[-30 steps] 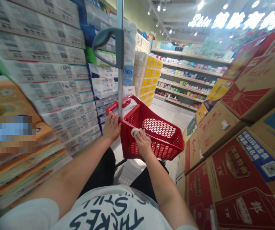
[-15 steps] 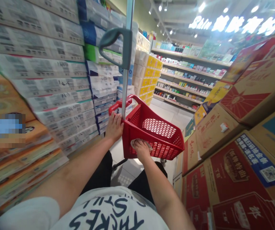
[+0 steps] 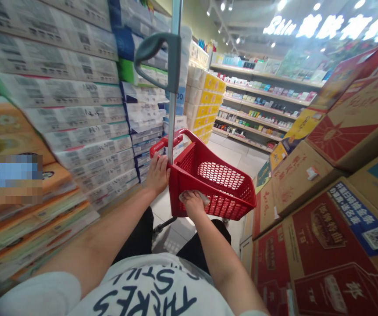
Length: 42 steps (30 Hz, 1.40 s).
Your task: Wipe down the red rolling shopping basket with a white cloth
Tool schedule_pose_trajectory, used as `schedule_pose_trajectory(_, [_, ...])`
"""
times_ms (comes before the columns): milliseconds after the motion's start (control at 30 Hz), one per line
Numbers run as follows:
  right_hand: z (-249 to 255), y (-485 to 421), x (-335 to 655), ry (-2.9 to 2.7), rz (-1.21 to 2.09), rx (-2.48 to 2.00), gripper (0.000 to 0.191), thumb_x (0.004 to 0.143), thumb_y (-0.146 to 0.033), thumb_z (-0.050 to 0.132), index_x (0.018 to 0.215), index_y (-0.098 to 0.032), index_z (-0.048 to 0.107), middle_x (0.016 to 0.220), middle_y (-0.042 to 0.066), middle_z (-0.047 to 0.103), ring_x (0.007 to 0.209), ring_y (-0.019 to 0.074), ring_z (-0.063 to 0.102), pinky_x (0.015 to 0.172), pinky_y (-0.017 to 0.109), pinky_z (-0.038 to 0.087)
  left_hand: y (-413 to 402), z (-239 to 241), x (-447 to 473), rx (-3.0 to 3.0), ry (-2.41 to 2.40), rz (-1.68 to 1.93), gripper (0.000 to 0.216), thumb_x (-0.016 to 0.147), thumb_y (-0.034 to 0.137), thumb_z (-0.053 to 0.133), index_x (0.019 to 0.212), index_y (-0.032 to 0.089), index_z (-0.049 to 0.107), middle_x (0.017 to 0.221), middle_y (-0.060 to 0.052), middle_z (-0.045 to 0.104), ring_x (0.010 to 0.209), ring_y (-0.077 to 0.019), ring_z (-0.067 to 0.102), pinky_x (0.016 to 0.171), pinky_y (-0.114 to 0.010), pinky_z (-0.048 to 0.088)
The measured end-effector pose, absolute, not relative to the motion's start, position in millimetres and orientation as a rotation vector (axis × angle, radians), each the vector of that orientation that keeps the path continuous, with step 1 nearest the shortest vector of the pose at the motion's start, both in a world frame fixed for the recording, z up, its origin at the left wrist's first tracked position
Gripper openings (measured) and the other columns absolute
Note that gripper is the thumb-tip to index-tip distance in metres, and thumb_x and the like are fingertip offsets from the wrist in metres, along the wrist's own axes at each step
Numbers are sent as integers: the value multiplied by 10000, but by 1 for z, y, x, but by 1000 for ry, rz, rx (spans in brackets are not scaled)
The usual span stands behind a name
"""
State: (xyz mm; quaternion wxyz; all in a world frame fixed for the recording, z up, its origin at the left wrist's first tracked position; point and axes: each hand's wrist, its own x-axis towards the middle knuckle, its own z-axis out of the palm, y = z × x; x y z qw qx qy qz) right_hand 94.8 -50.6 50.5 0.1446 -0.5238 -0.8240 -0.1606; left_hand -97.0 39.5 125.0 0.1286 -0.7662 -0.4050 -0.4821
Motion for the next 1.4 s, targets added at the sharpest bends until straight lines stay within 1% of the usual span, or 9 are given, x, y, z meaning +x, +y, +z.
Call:
schedule_pose_trajectory(200, [52,-53,108,-2346,-404,-1459,268,835,-130,545,997,-269,707,1147,11,684,1131,215,539,965,375,372,40,125,-102,-2237,-1165,-1371,424,940,273,406,1325,110,475,1401,-140,491,1453,-280,131,1166,-515,241])
schedule_pose_trajectory(367, [66,-66,136,-2126,-454,-1525,241,853,-110,518,899,-229,722,1040,29,712,995,206,577,845,346,432,44,122,-98,-2203,-1163,-1409,424,932,263,417,1324,110,472,1413,-142,480,1458,-279,94,1172,-525,223])
schedule_pose_trajectory(467, [82,-63,130,-1990,-510,-1451,253,880,-119,491,885,-221,723,1026,41,706,958,193,583,887,343,445,43,123,-94,-2195,-1178,-1433,422,925,254,423,1321,116,469,1409,-147,481,1458,-281,92,1167,-536,227])
schedule_pose_trajectory(600, [109,-47,108,-1858,-533,-1316,327,926,-130,409,1105,-204,672,1202,67,635,1173,199,513,1048,371,385,38,124,-94,-2194,-1180,-1415,408,922,250,432,1301,106,482,1385,-158,501,1455,-286,111,1162,-529,240])
schedule_pose_trajectory(700, [115,-37,100,-1824,-440,-1346,412,927,-134,360,1300,-151,535,1278,116,580,1217,210,490,1051,396,399,33,124,-97,-2186,-1180,-1374,411,932,249,421,1305,86,475,1391,-163,493,1456,-285,106,1167,-514,232])
schedule_pose_trajectory(767, [108,-35,102,-1833,-403,-1358,434,924,-146,357,1339,-117,479,1266,146,579,1194,219,508,1021,409,427,29,124,-100,-2194,-1182,-1345,417,935,244,412,1318,85,464,1401,-157,484,1456,-283,106,1169,-505,229])
schedule_pose_trajectory(1133, [57,-78,175,-1801,-822,-1408,370,915,-125,372,1256,-133,514,1150,142,618,1095,228,535,950,404,427,8,119,-101,-2133,-1227,-1419,422,933,272,430,1316,96,458,1397,-164,485,1459,-286,89,1167,-528,197])
schedule_pose_trajectory(1267, [59,-77,177,-1719,-796,-1542,340,885,-143,398,1189,-133,550,1098,128,626,1026,233,532,928,392,412,13,121,-98,-2167,-1271,-1370,439,938,290,420,1329,91,448,1421,-165,456,1460,-297,63,1165,-543,183])
schedule_pose_trajectory(1400, [68,-64,160,-1634,-678,-1727,301,856,-154,418,1111,-134,578,1016,112,628,939,232,516,894,374,397,32,134,-100,-2259,-1290,-1245,450,949,295,387,1337,76,450,1430,-150,450,1457,-289,100,1175,-491,201])
